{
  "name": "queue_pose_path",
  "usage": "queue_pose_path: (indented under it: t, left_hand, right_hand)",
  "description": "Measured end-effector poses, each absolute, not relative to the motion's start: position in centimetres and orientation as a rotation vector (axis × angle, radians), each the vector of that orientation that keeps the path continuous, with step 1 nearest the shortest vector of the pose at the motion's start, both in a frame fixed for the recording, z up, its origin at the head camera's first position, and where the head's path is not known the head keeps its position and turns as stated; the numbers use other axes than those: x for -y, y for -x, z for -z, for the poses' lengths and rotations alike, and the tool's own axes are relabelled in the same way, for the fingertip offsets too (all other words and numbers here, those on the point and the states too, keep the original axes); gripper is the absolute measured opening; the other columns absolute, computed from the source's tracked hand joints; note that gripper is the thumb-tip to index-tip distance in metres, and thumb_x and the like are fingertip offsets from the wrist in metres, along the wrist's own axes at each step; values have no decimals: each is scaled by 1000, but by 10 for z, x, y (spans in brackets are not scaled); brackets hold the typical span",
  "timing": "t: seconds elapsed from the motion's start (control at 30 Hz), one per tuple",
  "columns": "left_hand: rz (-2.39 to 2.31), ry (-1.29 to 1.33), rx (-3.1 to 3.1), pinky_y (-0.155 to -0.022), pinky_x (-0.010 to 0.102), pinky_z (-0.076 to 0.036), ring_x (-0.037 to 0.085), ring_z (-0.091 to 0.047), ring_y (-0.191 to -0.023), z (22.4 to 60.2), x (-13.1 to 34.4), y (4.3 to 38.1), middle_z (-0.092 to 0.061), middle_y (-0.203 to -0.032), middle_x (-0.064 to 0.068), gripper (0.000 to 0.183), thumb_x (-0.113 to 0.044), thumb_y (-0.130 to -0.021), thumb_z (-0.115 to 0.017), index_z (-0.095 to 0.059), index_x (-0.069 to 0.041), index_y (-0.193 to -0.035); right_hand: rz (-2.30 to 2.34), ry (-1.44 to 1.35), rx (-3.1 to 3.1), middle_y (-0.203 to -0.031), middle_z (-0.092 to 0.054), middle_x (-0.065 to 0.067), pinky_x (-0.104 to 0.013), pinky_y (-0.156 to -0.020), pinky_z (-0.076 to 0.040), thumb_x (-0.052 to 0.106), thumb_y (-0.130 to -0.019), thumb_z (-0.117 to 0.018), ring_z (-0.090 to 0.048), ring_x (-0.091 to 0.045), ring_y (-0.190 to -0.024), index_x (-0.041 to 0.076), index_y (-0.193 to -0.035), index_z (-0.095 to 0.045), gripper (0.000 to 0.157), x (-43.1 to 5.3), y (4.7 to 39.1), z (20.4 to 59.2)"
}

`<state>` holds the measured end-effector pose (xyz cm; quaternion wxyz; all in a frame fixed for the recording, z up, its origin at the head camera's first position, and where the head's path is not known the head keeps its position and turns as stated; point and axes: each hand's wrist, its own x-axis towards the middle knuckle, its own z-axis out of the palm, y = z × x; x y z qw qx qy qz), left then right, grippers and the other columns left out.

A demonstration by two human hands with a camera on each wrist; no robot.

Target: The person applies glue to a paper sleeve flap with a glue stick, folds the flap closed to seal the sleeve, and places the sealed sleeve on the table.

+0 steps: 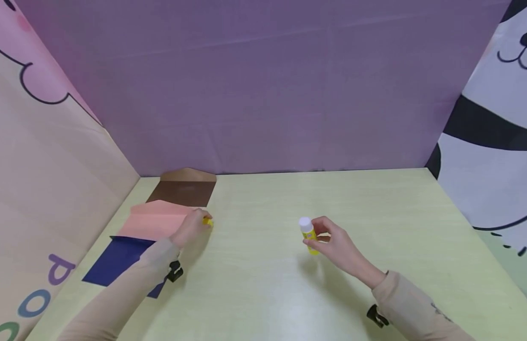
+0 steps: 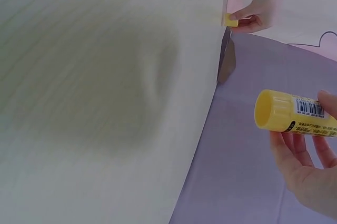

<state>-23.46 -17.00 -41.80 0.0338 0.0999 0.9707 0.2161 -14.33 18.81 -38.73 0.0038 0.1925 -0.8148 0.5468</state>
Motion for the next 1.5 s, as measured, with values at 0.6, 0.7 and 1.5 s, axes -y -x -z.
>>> queue_pose_path:
  t: [0.6, 0.7, 1.5]
  left_hand:
    - [-611, -224, -2983, -77, 33, -48, 23, -54, -84, 428, 171, 232, -58, -93, 15, 22, 0, -77, -64, -62, 4, -99]
    - [-636, -227, -3009, -73, 32, -49, 22, -53, -81, 427, 171, 230, -57, -94, 16, 25, -3, -78, -64, -61, 4, -102]
    - [-976, -610, -3210, -83, 40, -44, 30, -51, -96, 404, 144, 208, -59, -100, 16, 21, -9, -81, -61, -63, 2, -99]
  right_hand:
    - [-1756, -567, 2574, -97, -57, -16, -26, -68, -52, 7, -79, -64, -58, -17, -84, -4, -104, -50, 31, -187, 142, 388]
    - [-1746, -564, 2581, -97, -57, -15, -26, -69, -52, 7, -79, -64, -58, -17, -84, -3, -104, -50, 31, -187, 143, 388]
    - [-1717, -529, 2598, -101, -58, -19, -27, -76, -50, 10, -80, -65, -58, -31, -95, -5, -106, -52, 33, -184, 144, 379]
